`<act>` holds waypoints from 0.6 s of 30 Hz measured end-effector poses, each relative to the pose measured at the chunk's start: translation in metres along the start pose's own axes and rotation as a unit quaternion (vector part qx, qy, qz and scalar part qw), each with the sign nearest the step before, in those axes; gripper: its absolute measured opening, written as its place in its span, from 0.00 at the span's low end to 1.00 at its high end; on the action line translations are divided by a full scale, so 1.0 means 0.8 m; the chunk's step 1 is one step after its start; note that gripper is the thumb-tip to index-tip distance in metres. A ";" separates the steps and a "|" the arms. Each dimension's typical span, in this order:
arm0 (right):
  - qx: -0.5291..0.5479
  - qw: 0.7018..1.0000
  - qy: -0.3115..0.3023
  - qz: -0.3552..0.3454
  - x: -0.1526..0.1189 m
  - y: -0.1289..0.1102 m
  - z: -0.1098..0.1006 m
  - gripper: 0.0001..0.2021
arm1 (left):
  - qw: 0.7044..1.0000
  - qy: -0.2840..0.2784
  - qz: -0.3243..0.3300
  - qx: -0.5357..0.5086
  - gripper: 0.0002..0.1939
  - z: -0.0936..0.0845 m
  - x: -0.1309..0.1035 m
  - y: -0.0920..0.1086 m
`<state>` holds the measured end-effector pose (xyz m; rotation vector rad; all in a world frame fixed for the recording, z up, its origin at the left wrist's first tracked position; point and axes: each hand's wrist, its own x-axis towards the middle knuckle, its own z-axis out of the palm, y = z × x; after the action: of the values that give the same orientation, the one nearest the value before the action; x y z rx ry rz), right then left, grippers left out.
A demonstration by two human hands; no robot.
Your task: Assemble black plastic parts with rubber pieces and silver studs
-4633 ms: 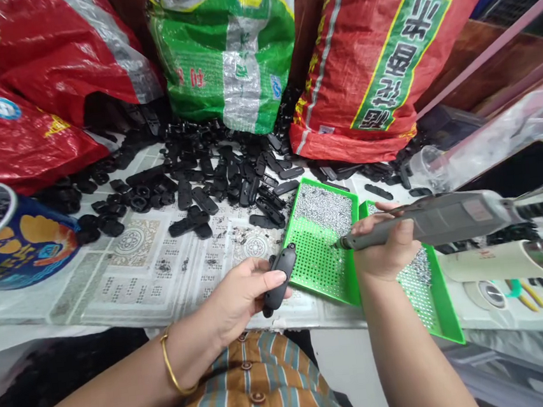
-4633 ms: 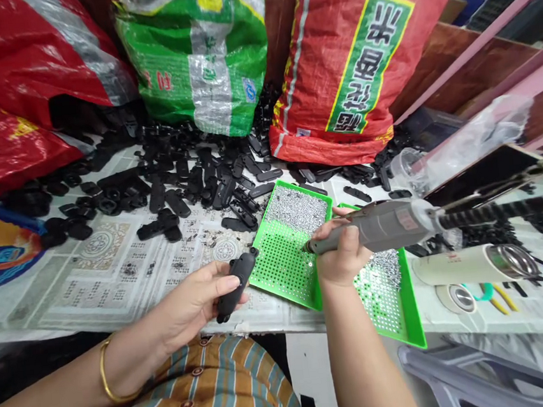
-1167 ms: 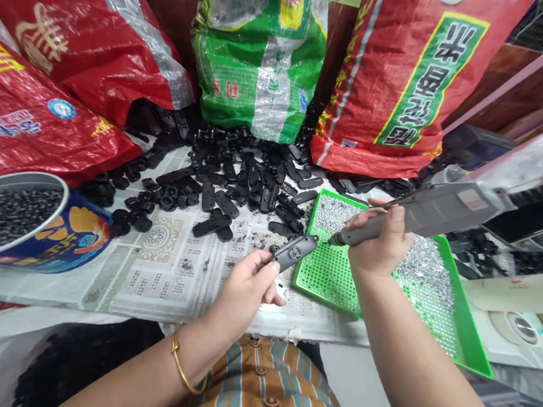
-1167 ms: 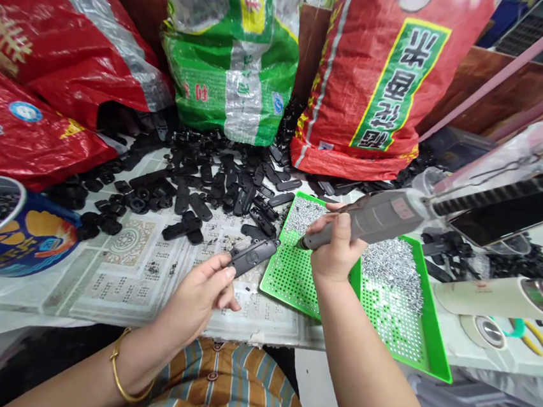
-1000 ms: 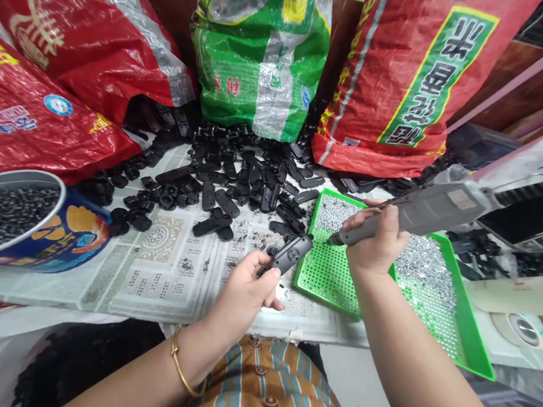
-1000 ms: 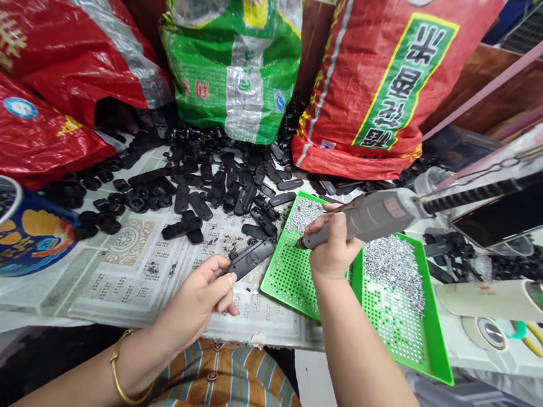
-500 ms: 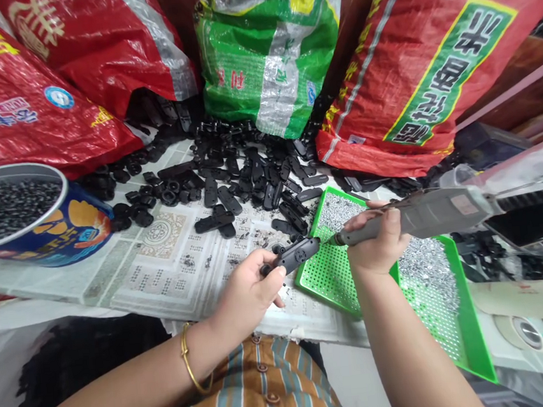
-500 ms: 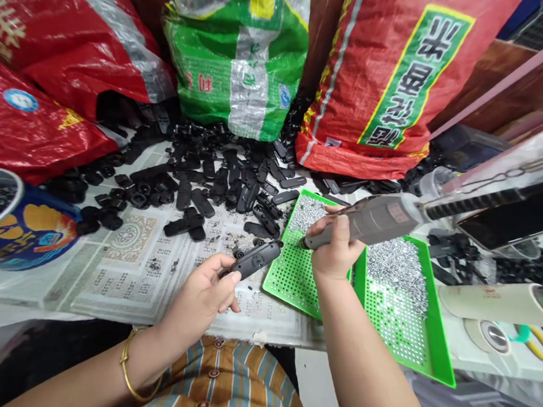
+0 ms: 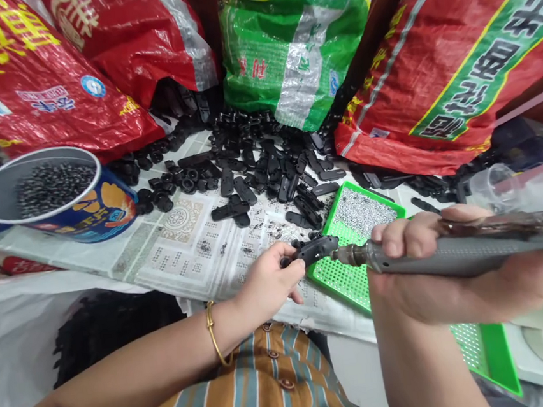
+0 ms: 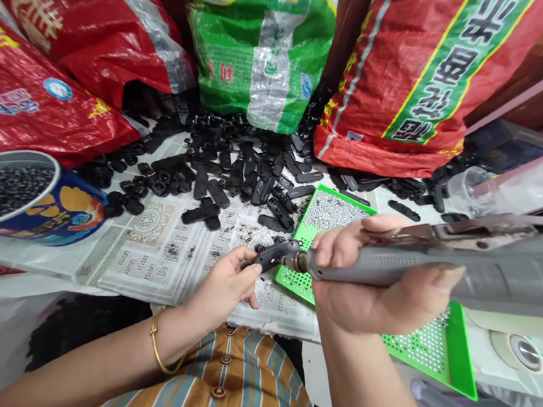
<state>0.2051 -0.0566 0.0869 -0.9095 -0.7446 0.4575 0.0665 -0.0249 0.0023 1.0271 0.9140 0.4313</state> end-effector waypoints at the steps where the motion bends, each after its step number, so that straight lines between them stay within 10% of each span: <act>1: 0.004 1.000 -0.005 0.002 -0.002 0.001 0.003 0.20 | 1.000 -0.002 0.003 -0.005 0.06 0.000 0.000 -0.002; 18: -0.010 0.999 -0.039 0.014 -0.011 0.017 0.005 0.19 | 1.000 -0.022 0.004 0.005 0.08 0.000 0.004 -0.016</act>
<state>0.1961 -0.0528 0.0741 -0.9253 -0.8085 0.5131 0.0670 -0.0289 -0.0106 1.0457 0.8734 0.4109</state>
